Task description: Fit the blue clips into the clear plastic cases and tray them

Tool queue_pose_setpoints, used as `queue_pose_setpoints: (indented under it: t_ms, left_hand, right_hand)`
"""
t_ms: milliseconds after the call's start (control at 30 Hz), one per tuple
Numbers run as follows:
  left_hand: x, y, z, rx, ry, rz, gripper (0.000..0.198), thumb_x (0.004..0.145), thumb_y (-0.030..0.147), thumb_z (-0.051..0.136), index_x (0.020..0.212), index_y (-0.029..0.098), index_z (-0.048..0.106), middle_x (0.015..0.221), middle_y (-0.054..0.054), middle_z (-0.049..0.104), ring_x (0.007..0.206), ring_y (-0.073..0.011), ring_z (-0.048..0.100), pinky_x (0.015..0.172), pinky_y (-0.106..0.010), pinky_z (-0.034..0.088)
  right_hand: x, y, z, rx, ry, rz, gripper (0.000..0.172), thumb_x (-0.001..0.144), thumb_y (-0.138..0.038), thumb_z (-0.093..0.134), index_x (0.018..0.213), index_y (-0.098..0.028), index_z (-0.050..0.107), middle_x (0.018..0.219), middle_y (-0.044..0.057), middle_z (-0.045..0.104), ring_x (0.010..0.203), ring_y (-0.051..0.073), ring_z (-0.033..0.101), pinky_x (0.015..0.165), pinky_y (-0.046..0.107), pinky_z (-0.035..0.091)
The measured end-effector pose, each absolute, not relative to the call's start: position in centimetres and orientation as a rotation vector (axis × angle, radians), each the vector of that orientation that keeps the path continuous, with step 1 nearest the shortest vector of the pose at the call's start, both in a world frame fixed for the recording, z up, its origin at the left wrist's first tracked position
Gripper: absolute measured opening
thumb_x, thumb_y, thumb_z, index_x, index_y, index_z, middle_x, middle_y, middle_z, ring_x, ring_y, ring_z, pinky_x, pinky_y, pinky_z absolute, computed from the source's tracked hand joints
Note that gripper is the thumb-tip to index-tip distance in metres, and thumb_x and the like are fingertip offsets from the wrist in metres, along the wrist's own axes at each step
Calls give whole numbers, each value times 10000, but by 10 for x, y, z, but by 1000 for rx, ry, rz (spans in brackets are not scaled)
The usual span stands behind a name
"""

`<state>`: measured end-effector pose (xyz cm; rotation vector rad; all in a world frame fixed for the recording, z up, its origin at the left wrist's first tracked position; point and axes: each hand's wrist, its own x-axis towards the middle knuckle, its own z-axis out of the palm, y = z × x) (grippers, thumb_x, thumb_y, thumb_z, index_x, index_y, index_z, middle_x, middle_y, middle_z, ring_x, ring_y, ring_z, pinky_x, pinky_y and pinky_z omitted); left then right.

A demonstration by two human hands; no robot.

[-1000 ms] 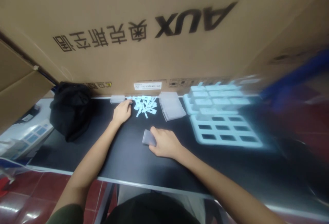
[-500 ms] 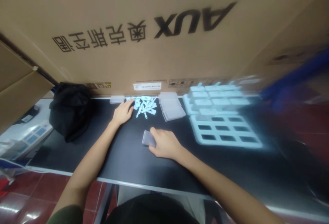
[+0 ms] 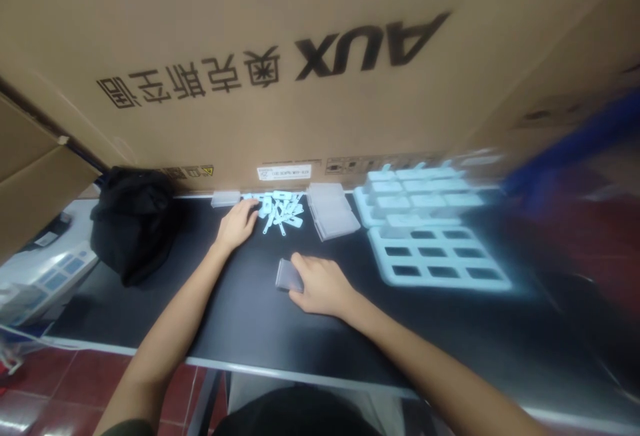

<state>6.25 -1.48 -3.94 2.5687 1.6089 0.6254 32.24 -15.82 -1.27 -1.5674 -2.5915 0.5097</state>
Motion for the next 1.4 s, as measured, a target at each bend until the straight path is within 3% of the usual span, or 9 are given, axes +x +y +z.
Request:
queue_pose_setpoints:
  t_ms: [167, 400, 600, 867, 1100, 1267, 1400]
  left_hand:
    - [65, -19, -38, 2577, 1612, 621, 285, 1087, 388, 456, 1280, 270, 629, 1348, -66, 673, 1186, -235, 697, 1002, -382, 605]
    - [66, -17, -43, 2631, 1706, 552, 352, 1069, 324, 474, 1384, 264, 620, 1575, -60, 572, 1384, -294, 586, 1148, -474, 541]
    - [65, -15, -45, 2565, 1729, 586, 359, 1028, 215, 490, 1340, 252, 664, 1515, -55, 625, 1372, -290, 596, 1169, -480, 530]
    - [65, -14, -44, 2538, 1746, 620, 329, 1038, 209, 463, 1301, 234, 659, 1519, -60, 608, 1371, -293, 566, 1157, -478, 529]
    - [64, -18, -42, 2489, 1774, 621, 230, 1013, 209, 511, 1182, 252, 662, 1223, -75, 706, 1224, -270, 623, 1033, -421, 588]
    - [64, -19, -45, 2398, 1906, 678, 259, 1020, 266, 532, 1254, 258, 644, 1305, -100, 656, 1084, -259, 696, 899, -374, 613]
    - [65, -21, -44, 2376, 1958, 654, 193, 1017, 267, 546, 1166, 266, 668, 1229, -91, 697, 1053, -277, 704, 871, -386, 612]
  right_hand:
    - [322, -158, -14, -1572, -2595, 508, 349, 873, -408, 585, 1147, -192, 571, 1084, 94, 746, 949, 289, 724, 691, 346, 423]
    - [322, -158, -11, -1582, -2601, 524, 348, 874, -398, 586, 1152, -191, 571, 1092, 98, 747, 961, 288, 724, 691, 349, 422]
    - [321, -158, -10, -1598, -2603, 515, 367, 880, -408, 574, 1173, -188, 573, 1103, 100, 747, 983, 305, 728, 697, 361, 429]
    - [320, -159, -9, -1604, -2608, 512, 361, 884, -406, 572, 1170, -187, 571, 1108, 104, 749, 985, 304, 733, 695, 351, 419]
    - [321, -160, -10, -1606, -2612, 526, 394, 887, -415, 579, 1206, -185, 565, 1133, 112, 748, 1028, 309, 726, 731, 352, 435]
    - [321, -161, -8, -1592, -2613, 533, 389, 888, -409, 586, 1204, -184, 563, 1144, 119, 743, 1035, 302, 718, 759, 352, 450]
    - [321, -163, -7, -1579, -2620, 536, 360, 883, -394, 591, 1177, -188, 565, 1129, 110, 741, 1019, 291, 714, 758, 345, 455]
